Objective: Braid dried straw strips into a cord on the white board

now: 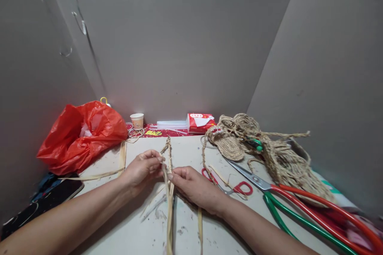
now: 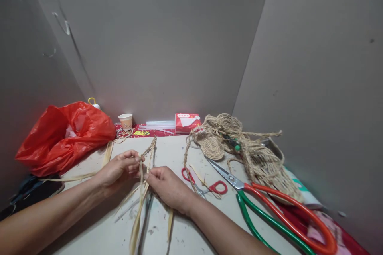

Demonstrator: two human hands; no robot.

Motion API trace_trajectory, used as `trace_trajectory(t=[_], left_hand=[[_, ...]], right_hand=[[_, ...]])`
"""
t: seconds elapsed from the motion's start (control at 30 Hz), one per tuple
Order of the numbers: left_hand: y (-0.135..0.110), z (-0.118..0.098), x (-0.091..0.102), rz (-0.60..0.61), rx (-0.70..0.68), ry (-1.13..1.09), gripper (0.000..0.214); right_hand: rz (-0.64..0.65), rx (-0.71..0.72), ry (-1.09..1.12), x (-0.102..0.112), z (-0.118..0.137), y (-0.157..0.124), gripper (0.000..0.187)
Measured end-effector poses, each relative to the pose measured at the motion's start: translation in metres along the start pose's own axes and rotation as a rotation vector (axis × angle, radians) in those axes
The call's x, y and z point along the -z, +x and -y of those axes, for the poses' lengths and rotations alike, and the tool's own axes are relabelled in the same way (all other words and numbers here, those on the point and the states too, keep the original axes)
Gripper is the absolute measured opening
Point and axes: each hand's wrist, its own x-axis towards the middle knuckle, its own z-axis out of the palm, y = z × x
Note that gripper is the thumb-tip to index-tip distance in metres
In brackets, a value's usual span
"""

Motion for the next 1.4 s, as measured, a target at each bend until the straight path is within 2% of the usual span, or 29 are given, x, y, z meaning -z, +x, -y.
trace_trajectory(t=[0.07,0.17,0.27,0.33,0.4,0.53,0.77,1.03,1.13,1.27,1.4], left_hand=[[-0.004,-0.011,0.006,-0.016,0.004,-0.044,0.017],[-0.016,-0.017,0.014,0.028,0.004,0.053,0.014],[-0.026,-0.007,0.016,0.165,0.026,0.176,0.013],[-0.029,0.004,0.012,0.253,0.083,0.176,0.014],[-0.028,0.015,0.007,0.282,0.138,0.149,0.020],[-0.025,0.027,0.001,0.228,0.131,0.169,0.027],[-0.023,0.027,0.002,0.189,0.102,0.188,0.024],[-0.020,0.025,0.000,0.169,0.333,0.038,0.022],[-0.020,0.027,0.000,0.196,0.357,0.038,0.019],[-0.018,0.026,0.002,0.257,0.303,0.091,0.015],[-0.016,0.022,0.006,0.263,0.290,0.166,0.012]], right_hand=[[0.011,0.008,0.003,0.000,-0.001,0.000,0.037],[0.030,-0.007,0.004,0.001,-0.003,-0.001,0.040],[0.044,-0.020,0.006,0.001,-0.003,-0.001,0.041],[0.043,-0.019,0.017,0.001,-0.003,-0.001,0.042],[0.046,-0.010,0.035,0.000,-0.003,-0.002,0.043],[0.060,-0.002,0.061,-0.001,-0.001,-0.003,0.043],[0.058,-0.029,0.043,0.000,-0.001,-0.004,0.040],[0.014,0.030,-0.113,-0.001,-0.002,-0.004,0.043],[0.013,0.022,-0.152,-0.002,-0.001,-0.005,0.043],[0.057,0.015,-0.165,-0.002,0.000,-0.006,0.043],[0.014,-0.005,-0.229,0.000,-0.001,-0.006,0.043]])
